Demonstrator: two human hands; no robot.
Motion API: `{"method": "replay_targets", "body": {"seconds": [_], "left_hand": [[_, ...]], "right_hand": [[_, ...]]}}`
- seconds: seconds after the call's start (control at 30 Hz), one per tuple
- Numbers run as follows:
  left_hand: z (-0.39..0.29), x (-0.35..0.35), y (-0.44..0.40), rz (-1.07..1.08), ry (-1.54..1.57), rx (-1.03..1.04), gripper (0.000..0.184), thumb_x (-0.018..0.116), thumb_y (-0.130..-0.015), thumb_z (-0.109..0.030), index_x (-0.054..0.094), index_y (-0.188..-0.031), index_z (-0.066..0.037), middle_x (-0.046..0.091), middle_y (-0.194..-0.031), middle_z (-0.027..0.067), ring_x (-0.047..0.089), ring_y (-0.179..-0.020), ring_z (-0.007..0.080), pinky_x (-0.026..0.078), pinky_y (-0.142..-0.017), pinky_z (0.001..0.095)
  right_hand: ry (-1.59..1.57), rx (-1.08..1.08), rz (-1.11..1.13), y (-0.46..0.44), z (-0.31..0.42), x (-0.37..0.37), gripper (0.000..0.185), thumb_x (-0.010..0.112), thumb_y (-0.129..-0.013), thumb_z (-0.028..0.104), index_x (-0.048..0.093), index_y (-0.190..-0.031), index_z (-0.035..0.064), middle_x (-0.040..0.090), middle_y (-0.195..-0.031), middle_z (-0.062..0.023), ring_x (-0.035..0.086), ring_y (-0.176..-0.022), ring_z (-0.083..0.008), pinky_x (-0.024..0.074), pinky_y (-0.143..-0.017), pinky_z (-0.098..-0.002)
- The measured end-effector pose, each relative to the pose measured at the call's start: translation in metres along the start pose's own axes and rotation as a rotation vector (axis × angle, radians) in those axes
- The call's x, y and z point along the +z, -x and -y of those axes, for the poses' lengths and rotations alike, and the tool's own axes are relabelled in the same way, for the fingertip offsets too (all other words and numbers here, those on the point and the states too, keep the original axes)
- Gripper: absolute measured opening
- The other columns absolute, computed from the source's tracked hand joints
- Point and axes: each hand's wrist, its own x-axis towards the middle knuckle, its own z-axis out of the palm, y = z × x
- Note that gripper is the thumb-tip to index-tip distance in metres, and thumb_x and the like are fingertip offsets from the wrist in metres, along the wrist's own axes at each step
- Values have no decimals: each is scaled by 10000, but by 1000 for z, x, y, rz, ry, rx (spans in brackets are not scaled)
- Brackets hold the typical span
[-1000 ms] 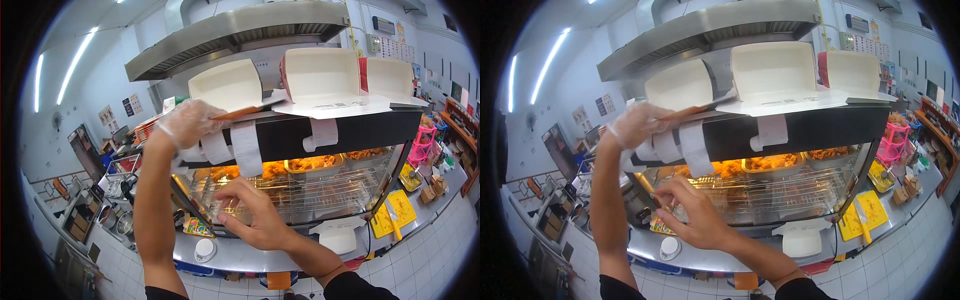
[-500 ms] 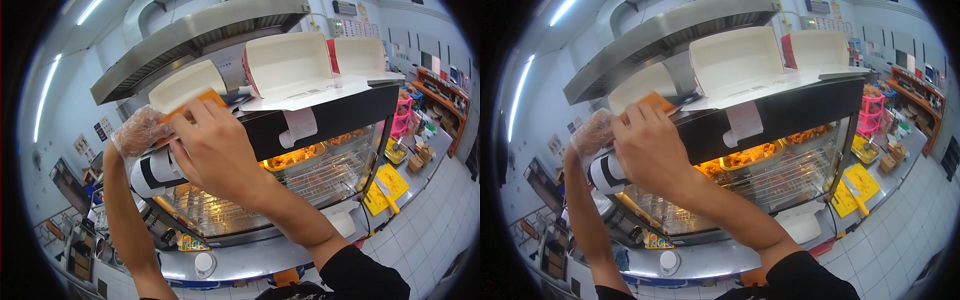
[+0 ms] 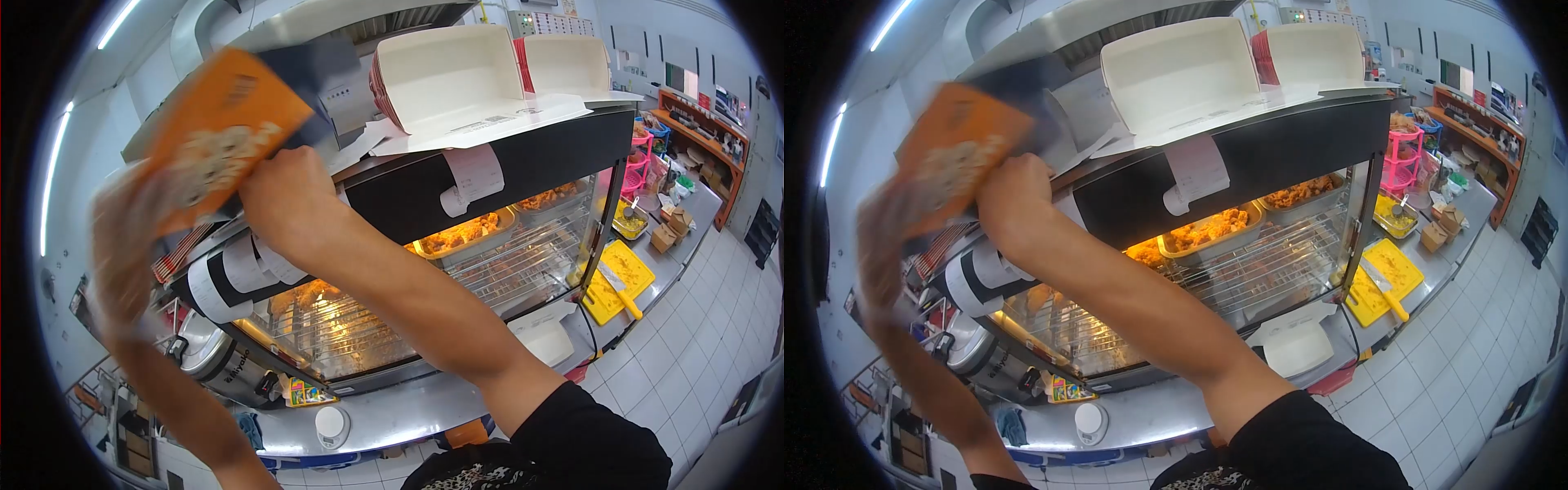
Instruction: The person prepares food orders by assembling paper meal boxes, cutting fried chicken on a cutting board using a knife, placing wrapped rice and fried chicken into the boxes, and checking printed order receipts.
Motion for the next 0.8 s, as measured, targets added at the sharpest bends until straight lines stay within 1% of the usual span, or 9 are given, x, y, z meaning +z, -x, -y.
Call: {"method": "replay_targets", "body": {"seconds": [0.1,0.2,0.27,0.37,0.47,0.53,0.6,0.7,0.8], "left_hand": [[-4,-39,79,-29,76,-413,389,577,-952,-91,615,-1317,37,639,-1296,182,589,-1237,323,473,-1061,423],[-57,-46,188,140,427,-933,418,596,-942,-141,601,-1300,75,636,-1298,205,618,-1201,321,503,-1031,418],[-121,-35,263,325,863,-1332,448,608,-934,-174,591,-1288,100,633,-1299,221,637,-1177,320,523,-1010,414],[-244,-14,347,580,1502,-1792,504,627,-924,-225,577,-1271,137,630,-1301,244,666,-1141,319,554,-979,408],[-354,23,336,369,2168,-2063,526,639,-925,-232,557,-1278,150,639,-1285,237,677,-1124,317,563,-976,434],[-381,36,267,462,2210,-2071,541,632,-966,-289,543,-1322,109,654,-1250,225,674,-1106,311,545,-957,450],[-392,39,196,556,2380,-2050,495,606,-1008,-332,586,-1298,69,678,-1209,218,688,-1069,298,561,-934,380],[-412,55,217,925,2069,-1748,513,629,-989,-382,583,-1299,23,690,-1182,210,690,-1043,285,557,-917,401],[-459,77,325,844,1258,-1738,536,664,-954,-396,559,-1292,7,705,-1107,205,695,-999,314,545,-901,448]], "right_hand": [[-78,20,14,14,-1,-19,172,629,-847,104,765,-943,63,747,-973,-141,714,-1001,-277,527,-871,-426],[-151,-65,-408,74,-12,-52,250,662,-820,60,701,-1064,27,704,-1099,-167,675,-1030,-295,480,-923,-465],[-368,-66,-631,133,-25,-72,238,661,-809,64,684,-1044,32,693,-1005,-133,658,-893,-280,481,-854,-428],[-678,18,-543,241,-41,-75,194,672,-858,99,685,-1039,29,695,-856,-111,634,-736,-241,496,-673,-359],[-782,150,-401,287,-55,-42,147,682,-868,113,693,-981,18,693,-825,-113,638,-734,-234,487,-645,-343],[-707,239,-209,304,-60,-23,126,688,-853,102,690,-939,10,690,-810,-119,635,-714,-242,486,-650,-339],[-699,306,-90,311,-58,-17,108,696,-817,61,679,-902,-4,691,-817,-128,637,-715,-260,490,-661,-341],[-737,365,13,331,-49,-5,114,699,-805,17,680,-915,-5,690,-835,-129,642,-744,-268,500,-678,-350],[-765,552,197,367,-32,25,122,705,-822,14,681,-941,1,680,-845,-126,647,-761,-266,510,-690,-350]]}}
